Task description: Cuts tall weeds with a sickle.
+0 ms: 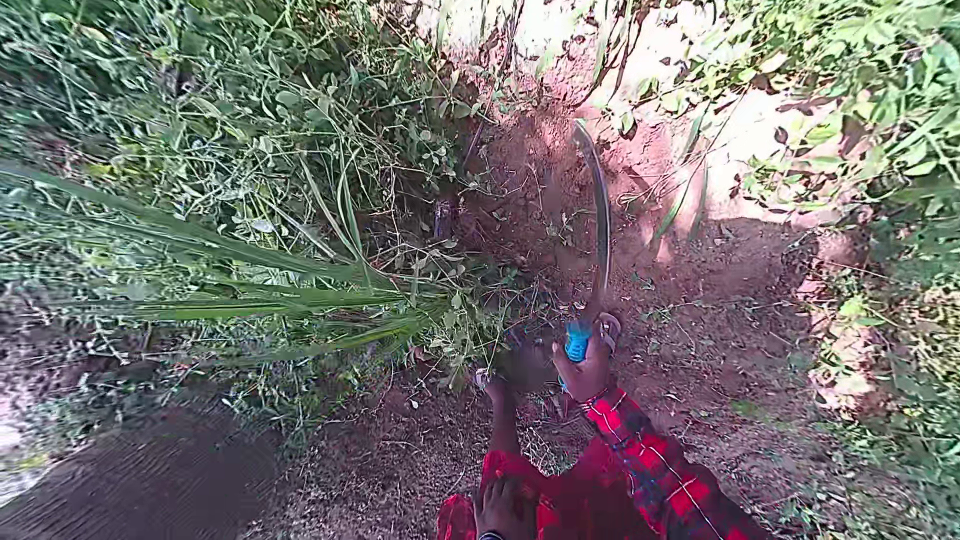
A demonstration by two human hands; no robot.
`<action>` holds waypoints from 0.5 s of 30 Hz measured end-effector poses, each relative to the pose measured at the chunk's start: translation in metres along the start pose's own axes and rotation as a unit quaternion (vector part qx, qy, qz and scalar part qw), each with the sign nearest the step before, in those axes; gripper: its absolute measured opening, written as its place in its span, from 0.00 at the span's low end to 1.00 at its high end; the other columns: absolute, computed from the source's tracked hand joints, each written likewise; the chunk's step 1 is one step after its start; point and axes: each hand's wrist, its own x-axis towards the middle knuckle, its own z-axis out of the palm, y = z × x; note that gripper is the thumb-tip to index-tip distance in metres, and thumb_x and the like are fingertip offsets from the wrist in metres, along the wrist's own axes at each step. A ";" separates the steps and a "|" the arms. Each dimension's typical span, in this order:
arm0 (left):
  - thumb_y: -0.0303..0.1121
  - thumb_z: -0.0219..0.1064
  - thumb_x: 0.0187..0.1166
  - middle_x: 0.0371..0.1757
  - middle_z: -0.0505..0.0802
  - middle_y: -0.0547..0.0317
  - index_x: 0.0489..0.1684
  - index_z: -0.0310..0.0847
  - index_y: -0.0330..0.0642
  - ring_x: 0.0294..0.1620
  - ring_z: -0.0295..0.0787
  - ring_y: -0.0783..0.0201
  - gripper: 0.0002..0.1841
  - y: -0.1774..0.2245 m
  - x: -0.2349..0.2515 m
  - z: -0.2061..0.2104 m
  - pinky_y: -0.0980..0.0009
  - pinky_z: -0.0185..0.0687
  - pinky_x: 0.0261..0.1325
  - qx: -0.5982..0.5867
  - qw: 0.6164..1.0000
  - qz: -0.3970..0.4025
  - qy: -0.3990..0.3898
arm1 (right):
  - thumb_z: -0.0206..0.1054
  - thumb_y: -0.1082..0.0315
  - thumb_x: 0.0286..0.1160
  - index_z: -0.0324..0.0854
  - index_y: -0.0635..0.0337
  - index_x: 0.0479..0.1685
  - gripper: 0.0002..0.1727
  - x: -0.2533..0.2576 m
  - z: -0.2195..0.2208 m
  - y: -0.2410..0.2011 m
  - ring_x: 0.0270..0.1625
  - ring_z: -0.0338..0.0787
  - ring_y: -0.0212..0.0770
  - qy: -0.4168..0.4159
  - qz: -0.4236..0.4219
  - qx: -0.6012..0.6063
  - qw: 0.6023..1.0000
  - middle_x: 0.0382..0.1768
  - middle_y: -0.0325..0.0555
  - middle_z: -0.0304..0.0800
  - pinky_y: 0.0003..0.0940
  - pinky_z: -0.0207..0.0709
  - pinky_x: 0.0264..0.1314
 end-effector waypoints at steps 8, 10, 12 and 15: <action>0.62 0.59 0.82 0.90 0.72 0.58 0.84 0.75 0.55 0.93 0.59 0.50 0.34 0.003 0.001 -0.003 0.38 0.43 0.93 0.011 1.000 -0.014 -0.017 | 0.72 0.65 0.78 0.62 0.71 0.85 0.38 -0.022 -0.104 0.170 0.69 0.85 0.68 -0.158 0.439 -0.216 0.858 0.67 0.75 0.82 0.64 0.74 0.73; 0.62 0.59 0.82 0.90 0.72 0.58 0.84 0.74 0.55 0.93 0.58 0.50 0.33 0.004 0.001 -0.007 0.38 0.43 0.93 0.009 1.000 -0.017 -0.017 | 0.73 0.64 0.77 0.66 0.69 0.83 0.36 -0.029 -0.114 0.169 0.69 0.85 0.70 -0.189 0.442 -0.258 0.838 0.66 0.76 0.83 0.66 0.73 0.73; 0.62 0.59 0.82 0.90 0.72 0.58 0.84 0.75 0.56 0.94 0.58 0.50 0.34 0.003 0.000 -0.004 0.39 0.42 0.93 0.011 1.000 -0.019 -0.023 | 0.72 0.65 0.76 0.67 0.69 0.82 0.35 -0.037 -0.117 0.153 0.64 0.87 0.69 -0.179 0.430 -0.256 0.847 0.63 0.75 0.85 0.66 0.76 0.68; 0.62 0.59 0.82 0.90 0.72 0.58 0.84 0.75 0.55 0.94 0.58 0.50 0.34 0.005 0.002 -0.003 0.38 0.40 0.93 0.014 1.000 -0.015 -0.021 | 0.71 0.71 0.74 0.66 0.72 0.81 0.35 -0.041 -0.111 0.142 0.45 0.92 0.64 -0.099 0.407 -0.175 0.891 0.54 0.74 0.86 0.61 0.84 0.51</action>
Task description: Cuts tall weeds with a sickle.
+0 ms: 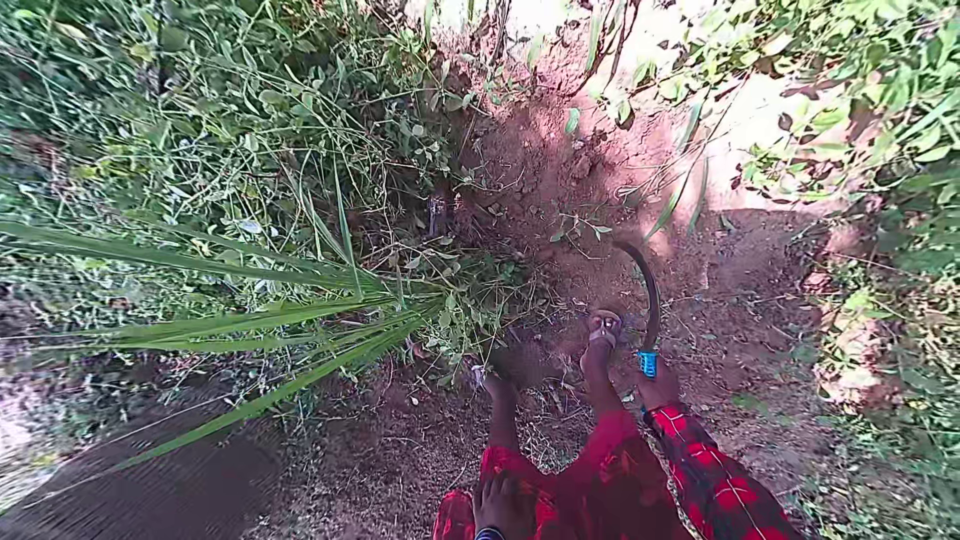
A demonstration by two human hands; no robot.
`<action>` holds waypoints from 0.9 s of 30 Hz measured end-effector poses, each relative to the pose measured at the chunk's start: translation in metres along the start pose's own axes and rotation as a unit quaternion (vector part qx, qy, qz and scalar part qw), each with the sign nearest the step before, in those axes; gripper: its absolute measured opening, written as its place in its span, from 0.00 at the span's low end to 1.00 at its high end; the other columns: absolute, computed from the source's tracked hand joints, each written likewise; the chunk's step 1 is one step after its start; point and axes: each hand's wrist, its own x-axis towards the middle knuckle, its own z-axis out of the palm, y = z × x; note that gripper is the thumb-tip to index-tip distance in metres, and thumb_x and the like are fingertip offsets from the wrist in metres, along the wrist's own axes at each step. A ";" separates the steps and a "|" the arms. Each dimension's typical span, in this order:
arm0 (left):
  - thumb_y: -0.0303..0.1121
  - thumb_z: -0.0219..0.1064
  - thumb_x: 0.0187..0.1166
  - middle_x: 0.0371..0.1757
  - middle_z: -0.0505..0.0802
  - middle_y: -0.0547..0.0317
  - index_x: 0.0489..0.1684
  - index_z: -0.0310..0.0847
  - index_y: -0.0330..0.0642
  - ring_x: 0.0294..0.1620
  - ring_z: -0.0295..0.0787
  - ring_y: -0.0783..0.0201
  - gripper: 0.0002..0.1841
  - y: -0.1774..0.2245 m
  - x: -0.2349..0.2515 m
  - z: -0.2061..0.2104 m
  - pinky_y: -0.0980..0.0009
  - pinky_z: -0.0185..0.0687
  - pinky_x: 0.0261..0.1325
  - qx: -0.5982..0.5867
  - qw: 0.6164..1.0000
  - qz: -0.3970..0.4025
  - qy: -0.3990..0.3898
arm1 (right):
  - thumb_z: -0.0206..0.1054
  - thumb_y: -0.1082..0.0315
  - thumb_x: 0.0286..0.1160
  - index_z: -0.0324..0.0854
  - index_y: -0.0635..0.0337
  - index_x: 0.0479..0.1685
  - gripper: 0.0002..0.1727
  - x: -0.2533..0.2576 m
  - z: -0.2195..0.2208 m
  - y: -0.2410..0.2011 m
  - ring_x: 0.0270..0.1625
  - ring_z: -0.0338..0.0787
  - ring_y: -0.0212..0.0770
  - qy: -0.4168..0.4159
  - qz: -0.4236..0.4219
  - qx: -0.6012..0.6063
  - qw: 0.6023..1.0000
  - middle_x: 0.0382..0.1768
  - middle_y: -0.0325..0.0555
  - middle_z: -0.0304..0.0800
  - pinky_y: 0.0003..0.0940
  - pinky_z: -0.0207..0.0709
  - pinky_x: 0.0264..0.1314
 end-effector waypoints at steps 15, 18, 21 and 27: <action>0.62 0.59 0.79 0.88 0.74 0.56 0.83 0.75 0.54 0.92 0.60 0.49 0.35 -0.004 0.009 0.007 0.38 0.45 0.92 0.022 1.000 0.009 0.011 | 0.71 0.73 0.64 0.69 0.63 0.80 0.36 -0.135 0.091 -0.204 0.28 0.84 0.42 -0.468 -0.196 0.099 0.856 0.49 0.57 0.85 0.42 0.82 0.32; 0.62 0.60 0.79 0.88 0.74 0.57 0.83 0.75 0.54 0.92 0.60 0.49 0.35 -0.003 0.009 0.008 0.37 0.45 0.92 0.017 1.000 0.014 0.010 | 0.71 0.72 0.61 0.72 0.67 0.72 0.32 -0.129 0.088 -0.180 0.23 0.84 0.37 -0.331 -0.116 0.217 0.911 0.38 0.50 0.86 0.36 0.83 0.28; 0.62 0.60 0.80 0.89 0.74 0.59 0.83 0.75 0.54 0.93 0.59 0.51 0.35 -0.004 0.011 0.008 0.39 0.43 0.93 0.010 1.000 0.010 0.005 | 0.67 0.77 0.62 0.67 0.75 0.67 0.29 -0.105 0.082 -0.151 0.19 0.84 0.37 -0.131 -0.008 0.355 0.926 0.32 0.51 0.82 0.32 0.84 0.22; 0.45 0.58 0.90 0.89 0.71 0.43 0.86 0.70 0.39 0.93 0.59 0.44 0.29 0.055 -0.057 -0.062 0.43 0.42 0.94 0.058 0.997 -0.005 -0.052 | 0.64 0.75 0.81 0.68 0.71 0.65 0.18 -0.062 0.103 -0.161 0.21 0.83 0.41 -0.048 0.205 0.434 0.876 0.30 0.53 0.79 0.36 0.83 0.24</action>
